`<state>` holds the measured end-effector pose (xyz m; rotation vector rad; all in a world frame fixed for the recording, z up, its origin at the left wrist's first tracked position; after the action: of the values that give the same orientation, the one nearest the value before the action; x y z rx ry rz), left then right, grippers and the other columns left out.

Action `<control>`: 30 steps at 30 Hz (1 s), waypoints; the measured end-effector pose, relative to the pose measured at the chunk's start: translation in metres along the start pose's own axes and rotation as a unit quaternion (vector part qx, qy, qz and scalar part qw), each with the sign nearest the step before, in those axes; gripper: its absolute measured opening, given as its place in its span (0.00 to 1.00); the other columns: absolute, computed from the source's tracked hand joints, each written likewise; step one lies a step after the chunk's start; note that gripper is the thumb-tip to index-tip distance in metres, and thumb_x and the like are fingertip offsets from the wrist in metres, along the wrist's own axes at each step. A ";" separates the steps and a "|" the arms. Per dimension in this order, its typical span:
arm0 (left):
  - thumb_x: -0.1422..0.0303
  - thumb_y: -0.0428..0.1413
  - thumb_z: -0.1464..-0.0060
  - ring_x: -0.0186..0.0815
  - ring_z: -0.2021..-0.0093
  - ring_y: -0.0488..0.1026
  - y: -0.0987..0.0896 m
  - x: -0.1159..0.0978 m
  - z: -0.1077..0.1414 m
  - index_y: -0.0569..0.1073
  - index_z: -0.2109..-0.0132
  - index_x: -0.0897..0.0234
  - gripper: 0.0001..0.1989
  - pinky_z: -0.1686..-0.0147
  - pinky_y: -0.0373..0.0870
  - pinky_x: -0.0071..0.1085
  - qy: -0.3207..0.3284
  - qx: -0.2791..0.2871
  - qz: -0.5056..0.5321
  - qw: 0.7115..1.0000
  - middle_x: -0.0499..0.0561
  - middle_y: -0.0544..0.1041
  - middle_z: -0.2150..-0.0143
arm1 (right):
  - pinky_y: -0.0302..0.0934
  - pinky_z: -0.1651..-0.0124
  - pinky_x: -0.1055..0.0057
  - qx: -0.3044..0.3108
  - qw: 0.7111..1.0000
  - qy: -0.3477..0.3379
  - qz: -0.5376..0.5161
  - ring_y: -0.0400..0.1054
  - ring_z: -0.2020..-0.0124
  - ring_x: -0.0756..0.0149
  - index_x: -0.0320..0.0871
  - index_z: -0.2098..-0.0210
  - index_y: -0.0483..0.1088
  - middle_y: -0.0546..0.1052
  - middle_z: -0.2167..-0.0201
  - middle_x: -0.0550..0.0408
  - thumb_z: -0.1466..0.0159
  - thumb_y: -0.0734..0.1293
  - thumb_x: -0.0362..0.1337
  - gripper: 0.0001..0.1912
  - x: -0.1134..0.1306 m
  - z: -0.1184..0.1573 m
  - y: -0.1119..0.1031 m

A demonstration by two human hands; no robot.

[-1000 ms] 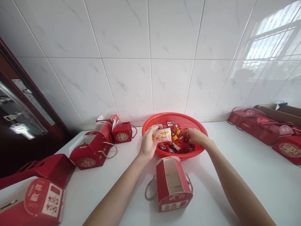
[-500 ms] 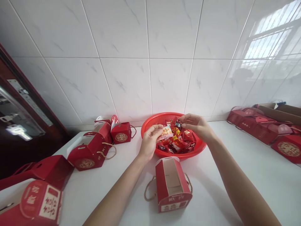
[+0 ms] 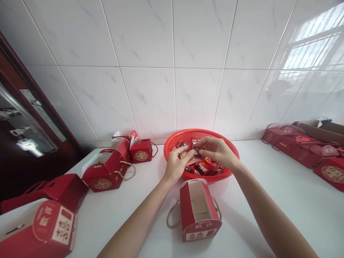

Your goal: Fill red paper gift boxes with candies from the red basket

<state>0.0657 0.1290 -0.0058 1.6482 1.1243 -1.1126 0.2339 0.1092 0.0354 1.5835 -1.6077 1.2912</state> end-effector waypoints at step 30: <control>0.53 0.73 0.62 0.39 0.61 0.77 0.005 -0.004 0.002 0.80 0.67 0.65 0.22 0.58 0.82 0.41 -0.072 0.025 0.100 0.992 0.49 0.78 0.66 | 0.58 0.68 0.70 0.127 0.803 0.281 0.511 0.75 0.63 0.56 0.50 0.60 0.81 0.82 0.63 0.50 0.48 0.66 0.23 0.22 -0.072 0.005 -0.051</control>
<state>0.0689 0.1252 -0.0019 1.6496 0.8265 -1.1177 0.2961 0.1440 -0.0165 0.2005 -1.9396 2.3004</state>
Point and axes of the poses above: each hand's wrist, its own z-axis away from the middle knuckle, its own y-axis out of the palm, x = y × z, the point moved 3 cm from there along -z, towards the middle knuckle
